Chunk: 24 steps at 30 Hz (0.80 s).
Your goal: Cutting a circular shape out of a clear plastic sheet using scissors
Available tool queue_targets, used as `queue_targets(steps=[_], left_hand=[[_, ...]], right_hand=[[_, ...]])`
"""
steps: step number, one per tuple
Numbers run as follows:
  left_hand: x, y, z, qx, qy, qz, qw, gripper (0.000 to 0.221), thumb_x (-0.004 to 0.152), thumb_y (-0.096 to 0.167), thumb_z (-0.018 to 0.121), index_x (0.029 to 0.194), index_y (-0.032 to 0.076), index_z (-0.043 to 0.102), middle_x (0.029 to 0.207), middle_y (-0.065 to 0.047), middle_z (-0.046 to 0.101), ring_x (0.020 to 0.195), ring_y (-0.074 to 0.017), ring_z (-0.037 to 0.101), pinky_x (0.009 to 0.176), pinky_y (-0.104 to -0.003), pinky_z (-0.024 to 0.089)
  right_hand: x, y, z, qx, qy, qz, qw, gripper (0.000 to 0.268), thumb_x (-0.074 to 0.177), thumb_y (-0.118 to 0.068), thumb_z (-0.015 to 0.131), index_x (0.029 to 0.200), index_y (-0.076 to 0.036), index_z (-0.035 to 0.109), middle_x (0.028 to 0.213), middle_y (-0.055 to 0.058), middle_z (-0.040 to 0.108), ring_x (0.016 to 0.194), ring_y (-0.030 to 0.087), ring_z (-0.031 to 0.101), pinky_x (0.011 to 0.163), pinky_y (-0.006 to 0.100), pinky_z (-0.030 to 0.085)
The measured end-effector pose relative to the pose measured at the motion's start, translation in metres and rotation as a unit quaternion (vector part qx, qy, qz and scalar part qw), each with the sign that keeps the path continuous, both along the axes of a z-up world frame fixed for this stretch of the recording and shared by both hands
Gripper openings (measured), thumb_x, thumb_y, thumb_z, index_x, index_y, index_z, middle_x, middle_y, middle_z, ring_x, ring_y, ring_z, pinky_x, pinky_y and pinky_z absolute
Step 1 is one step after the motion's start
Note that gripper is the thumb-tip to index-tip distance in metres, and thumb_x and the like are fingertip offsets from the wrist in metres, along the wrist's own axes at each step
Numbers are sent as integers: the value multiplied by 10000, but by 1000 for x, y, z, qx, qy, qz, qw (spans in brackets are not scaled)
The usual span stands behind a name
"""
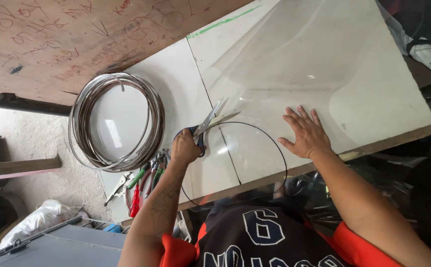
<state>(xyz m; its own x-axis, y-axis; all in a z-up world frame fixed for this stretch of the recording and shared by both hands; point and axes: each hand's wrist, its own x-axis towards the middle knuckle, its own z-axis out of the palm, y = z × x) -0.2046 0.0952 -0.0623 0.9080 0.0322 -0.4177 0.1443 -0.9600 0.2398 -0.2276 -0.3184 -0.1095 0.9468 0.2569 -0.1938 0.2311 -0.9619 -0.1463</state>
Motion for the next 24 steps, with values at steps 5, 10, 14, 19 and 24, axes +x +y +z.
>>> queue_targets(steps=[5,10,14,19,24], left_hand=[[15,6,-8,26,40,27,998,741,661,460,856,1150,29,505,1244,-240,639,1249,-415,610,1074,-469,502],[28,8,-1,42,70,50,995,924,599,589,882,1199,-7,508,1266,-262,639,1259,-413,612,1083,-470,500],[36,7,37,1,132,67,989,946,619,538,882,1265,-43,509,1341,-268,623,1308,-418,588,1110,-477,482],[27,-16,99,-65,183,79,978,887,579,560,881,1198,-23,630,1268,-245,688,1277,-399,622,1073,-475,507],[19,-6,70,-103,231,52,966,750,583,609,848,914,-59,765,1047,-272,750,1151,-407,691,1008,-481,530]], right_hand=[[7,1,9,-10,21,-16,1000,806,887,-717,414,1562,-290,309,1714,-66,219,1579,249,177,1290,527,80],[17,0,7,-14,25,-23,999,809,891,-729,396,1567,-296,299,1719,-67,199,1583,243,159,1294,524,61],[23,-1,6,-9,25,-30,999,797,901,-728,397,1563,-294,307,1721,-62,202,1580,249,170,1293,525,74],[28,-2,8,-13,33,-38,999,781,918,-744,357,1561,-304,302,1722,-67,195,1583,239,156,1294,516,63],[36,-3,13,-10,44,-46,998,794,924,-768,329,1566,-301,291,1722,-67,184,1581,238,156,1294,519,58]])
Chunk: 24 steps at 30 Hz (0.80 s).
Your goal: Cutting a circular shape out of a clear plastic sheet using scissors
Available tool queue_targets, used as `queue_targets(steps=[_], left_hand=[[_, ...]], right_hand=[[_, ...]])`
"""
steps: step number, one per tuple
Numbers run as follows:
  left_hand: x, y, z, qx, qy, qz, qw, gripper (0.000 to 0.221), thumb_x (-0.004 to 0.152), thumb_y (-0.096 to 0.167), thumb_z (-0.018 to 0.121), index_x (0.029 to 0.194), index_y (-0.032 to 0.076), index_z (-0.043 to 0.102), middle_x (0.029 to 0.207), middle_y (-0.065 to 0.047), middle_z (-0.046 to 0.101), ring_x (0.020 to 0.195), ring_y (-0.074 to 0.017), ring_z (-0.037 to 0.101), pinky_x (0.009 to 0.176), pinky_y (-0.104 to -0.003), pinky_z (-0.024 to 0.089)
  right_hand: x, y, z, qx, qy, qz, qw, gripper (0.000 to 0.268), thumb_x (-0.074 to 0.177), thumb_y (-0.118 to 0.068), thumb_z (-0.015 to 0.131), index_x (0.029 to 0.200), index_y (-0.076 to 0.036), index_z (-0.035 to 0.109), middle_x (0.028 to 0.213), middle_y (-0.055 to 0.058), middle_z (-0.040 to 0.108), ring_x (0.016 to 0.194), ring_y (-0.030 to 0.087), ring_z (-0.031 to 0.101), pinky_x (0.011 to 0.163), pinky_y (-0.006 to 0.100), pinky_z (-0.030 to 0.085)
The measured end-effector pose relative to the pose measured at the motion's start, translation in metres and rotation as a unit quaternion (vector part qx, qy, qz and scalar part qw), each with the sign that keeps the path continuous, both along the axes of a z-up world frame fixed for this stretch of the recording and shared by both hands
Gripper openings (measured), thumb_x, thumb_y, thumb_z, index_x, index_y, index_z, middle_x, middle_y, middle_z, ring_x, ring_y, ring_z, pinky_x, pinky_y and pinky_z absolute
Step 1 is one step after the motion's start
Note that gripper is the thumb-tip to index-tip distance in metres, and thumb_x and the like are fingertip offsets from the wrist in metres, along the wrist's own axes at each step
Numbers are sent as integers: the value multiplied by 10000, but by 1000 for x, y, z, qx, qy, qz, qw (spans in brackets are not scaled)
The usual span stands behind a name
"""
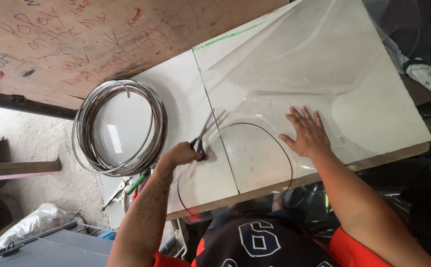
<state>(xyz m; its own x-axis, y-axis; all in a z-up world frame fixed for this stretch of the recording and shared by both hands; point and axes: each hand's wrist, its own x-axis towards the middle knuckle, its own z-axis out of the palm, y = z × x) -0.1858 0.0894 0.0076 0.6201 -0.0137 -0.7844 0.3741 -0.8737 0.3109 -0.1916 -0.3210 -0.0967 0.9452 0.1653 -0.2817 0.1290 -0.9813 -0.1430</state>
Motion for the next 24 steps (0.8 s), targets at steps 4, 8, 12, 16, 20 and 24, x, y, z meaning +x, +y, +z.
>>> queue_targets(steps=[4,8,12,16,20,24], left_hand=[[-26,16,-32,-62,51,59,995,646,654,597,856,855,-10,758,762,-165,663,739,-255,664,650,-313,554],[-77,16,8,-140,94,279,945,570,859,456,807,949,-97,703,707,-189,651,633,-283,694,567,-320,527],[-134,28,21,-305,195,495,790,290,1043,187,657,949,-62,543,747,-239,748,556,-314,725,403,-316,552],[-174,17,11,-281,104,640,708,256,965,82,633,1010,-108,467,905,-437,707,619,-419,677,488,-425,572],[-168,8,45,-362,-75,687,625,131,867,-136,624,929,-30,577,929,-185,623,831,-294,653,794,-386,599],[-146,0,78,-354,-190,648,647,367,756,-186,709,1033,11,570,836,-133,560,676,-313,616,474,-307,423]], right_hand=[[3,0,-2,6,-16,0,1000,777,926,-751,356,1559,-304,297,1720,-70,191,1579,241,162,1293,520,65],[4,0,3,4,-5,-5,1000,768,930,-752,351,1557,-312,300,1721,-74,183,1581,232,153,1292,511,57],[4,-3,-3,47,-64,21,997,762,931,-709,350,1519,-223,375,1685,-52,236,1571,242,141,1272,487,18],[6,-4,-4,44,-63,22,997,780,932,-718,335,1529,-216,360,1688,-55,219,1575,240,119,1272,493,18],[3,-4,-7,41,-76,26,996,771,930,-710,350,1531,-228,363,1689,-67,219,1572,233,129,1270,497,33],[7,-3,-6,53,-54,12,997,691,982,-652,261,1538,-255,369,1684,-73,228,1571,220,121,1266,496,26]])
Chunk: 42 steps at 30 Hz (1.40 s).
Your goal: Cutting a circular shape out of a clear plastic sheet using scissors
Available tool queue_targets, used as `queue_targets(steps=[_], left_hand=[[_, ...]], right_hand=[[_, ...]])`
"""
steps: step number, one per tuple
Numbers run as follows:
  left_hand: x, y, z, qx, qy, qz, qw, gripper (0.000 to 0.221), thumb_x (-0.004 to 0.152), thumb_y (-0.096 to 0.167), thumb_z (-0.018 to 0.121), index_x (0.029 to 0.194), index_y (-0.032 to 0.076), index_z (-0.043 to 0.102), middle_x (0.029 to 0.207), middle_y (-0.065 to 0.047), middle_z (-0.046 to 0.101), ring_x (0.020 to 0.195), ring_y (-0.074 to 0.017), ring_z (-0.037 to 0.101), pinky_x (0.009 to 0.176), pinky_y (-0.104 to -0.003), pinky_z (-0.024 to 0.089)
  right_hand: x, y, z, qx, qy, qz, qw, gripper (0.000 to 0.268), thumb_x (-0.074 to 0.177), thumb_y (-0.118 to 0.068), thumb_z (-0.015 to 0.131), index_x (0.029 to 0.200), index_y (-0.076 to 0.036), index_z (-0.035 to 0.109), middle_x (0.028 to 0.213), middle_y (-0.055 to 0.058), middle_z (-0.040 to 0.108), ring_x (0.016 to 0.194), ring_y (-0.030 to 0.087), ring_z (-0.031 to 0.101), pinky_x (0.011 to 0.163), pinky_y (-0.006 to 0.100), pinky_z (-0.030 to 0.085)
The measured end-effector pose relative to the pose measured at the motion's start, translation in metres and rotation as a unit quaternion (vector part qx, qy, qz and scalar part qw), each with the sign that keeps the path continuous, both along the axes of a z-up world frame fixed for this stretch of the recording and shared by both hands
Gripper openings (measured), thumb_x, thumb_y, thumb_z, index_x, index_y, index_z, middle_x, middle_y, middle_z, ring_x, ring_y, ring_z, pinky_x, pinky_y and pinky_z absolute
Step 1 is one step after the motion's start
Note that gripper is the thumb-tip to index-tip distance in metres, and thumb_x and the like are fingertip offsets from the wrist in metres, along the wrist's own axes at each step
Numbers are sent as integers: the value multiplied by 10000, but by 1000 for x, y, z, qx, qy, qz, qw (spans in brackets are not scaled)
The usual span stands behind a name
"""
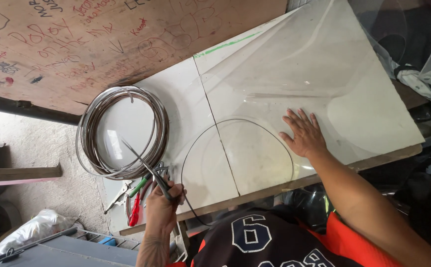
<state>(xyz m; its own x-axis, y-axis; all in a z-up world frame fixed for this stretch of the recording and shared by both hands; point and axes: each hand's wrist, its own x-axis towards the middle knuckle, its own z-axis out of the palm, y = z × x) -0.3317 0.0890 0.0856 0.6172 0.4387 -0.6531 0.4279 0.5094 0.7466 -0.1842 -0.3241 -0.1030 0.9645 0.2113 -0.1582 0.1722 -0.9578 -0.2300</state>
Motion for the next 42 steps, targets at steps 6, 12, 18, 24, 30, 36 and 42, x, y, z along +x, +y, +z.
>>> queue_targets(steps=[6,12,18,24,30,36,42], left_hand=[[-7,-24,16,139,61,-75,986,274,728,-117,770,940,-23,623,743,-156,681,633,-242,600,617,-343,509],[-32,-33,-11,162,109,-80,977,257,702,-83,754,938,-38,662,751,-169,738,618,-215,605,585,-325,499],[-77,-71,-39,130,174,-34,976,182,755,-87,737,896,1,661,682,-172,701,475,-249,584,432,-362,473],[-158,-106,-79,129,222,61,965,249,716,-19,855,911,-50,704,648,-224,689,502,-239,584,413,-350,419],[-155,-95,-41,232,167,52,957,236,690,41,861,881,-11,733,717,-158,690,583,-200,587,498,-323,462],[-106,-65,55,399,33,30,916,198,795,12,809,966,16,709,769,-84,734,675,-128,659,632,-253,542],[-53,-59,151,553,-265,-35,789,248,876,-102,767,1100,-127,664,869,-180,719,699,-189,701,657,-273,637]], right_hand=[[20,30,22,-131,-125,114,977,535,984,-243,464,1484,-428,512,1132,177,562,937,445,523,821,532,486],[51,51,27,-289,76,164,940,880,961,-6,322,1570,-603,103,1339,280,445,770,439,626,424,363,522],[55,62,64,-240,190,126,944,826,1007,-16,267,1579,-577,66,1572,280,207,1182,636,486,711,497,621],[59,77,104,-213,247,86,941,917,957,47,314,1586,-561,40,1663,259,6,1320,646,369,802,518,604],[68,93,143,-175,298,55,937,989,921,135,299,1576,-571,72,1707,122,-88,1488,564,173,962,562,554],[130,51,-61,174,131,165,962,662,860,-560,644,1327,-93,613,1327,140,643,1215,323,617,1041,403,453],[26,61,103,-115,256,96,955,760,973,-497,564,1605,-473,143,1724,47,-163,1571,401,-131,1253,537,7]])
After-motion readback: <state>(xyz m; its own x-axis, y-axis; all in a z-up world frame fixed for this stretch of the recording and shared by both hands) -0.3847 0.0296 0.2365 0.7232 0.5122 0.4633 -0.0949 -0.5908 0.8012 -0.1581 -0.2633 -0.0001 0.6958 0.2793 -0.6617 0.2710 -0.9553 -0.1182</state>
